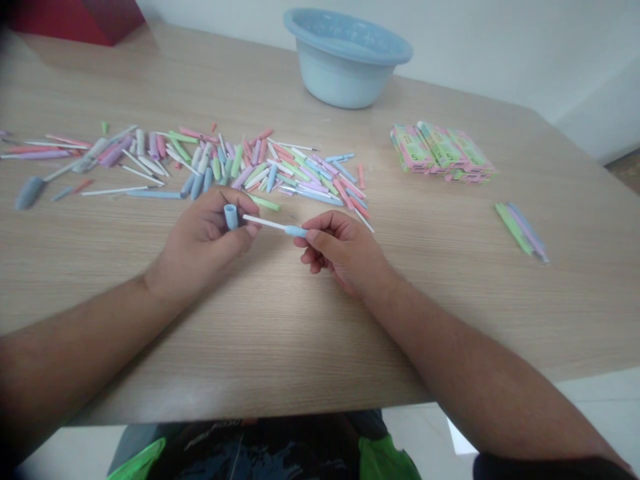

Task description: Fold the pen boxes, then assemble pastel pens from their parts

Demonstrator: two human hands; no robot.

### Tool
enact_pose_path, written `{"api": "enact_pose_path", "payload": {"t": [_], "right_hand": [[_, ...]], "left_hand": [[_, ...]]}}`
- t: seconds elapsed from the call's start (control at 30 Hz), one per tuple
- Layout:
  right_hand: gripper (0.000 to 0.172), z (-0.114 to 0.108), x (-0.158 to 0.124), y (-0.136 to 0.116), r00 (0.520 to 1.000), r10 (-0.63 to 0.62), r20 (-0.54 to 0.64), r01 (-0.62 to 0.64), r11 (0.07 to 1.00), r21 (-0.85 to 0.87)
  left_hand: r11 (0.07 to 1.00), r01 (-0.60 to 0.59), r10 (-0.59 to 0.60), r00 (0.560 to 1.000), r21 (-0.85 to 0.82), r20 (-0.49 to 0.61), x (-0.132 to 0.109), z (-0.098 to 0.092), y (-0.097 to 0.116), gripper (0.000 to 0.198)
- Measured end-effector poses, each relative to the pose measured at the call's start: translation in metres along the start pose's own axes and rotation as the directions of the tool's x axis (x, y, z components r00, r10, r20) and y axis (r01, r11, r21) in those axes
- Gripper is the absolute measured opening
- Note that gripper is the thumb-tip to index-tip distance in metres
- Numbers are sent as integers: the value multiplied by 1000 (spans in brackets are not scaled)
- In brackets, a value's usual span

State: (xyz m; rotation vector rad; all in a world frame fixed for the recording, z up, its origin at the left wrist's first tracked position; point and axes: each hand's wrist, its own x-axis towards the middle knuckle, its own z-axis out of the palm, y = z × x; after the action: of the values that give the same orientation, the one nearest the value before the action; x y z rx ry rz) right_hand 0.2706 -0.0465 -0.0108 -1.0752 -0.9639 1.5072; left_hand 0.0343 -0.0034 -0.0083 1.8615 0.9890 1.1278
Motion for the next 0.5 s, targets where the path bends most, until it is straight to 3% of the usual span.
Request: {"api": "enact_pose_path", "payload": {"t": [0.2, 0.33, 0.5], "right_hand": [[42, 4, 1, 9, 1000, -6, 28, 5, 1000, 29], [45, 7, -1, 13, 998, -5, 62, 4, 1000, 23], [48, 7, -2, 13, 998, -9, 66, 11, 999, -34]], "left_hand": [[998, 42, -46, 996, 52, 80, 2, 5, -3, 16], [999, 47, -43, 987, -18, 155, 1, 6, -2, 22], [997, 58, -48, 985, -57, 164, 0, 6, 0, 24]]}}
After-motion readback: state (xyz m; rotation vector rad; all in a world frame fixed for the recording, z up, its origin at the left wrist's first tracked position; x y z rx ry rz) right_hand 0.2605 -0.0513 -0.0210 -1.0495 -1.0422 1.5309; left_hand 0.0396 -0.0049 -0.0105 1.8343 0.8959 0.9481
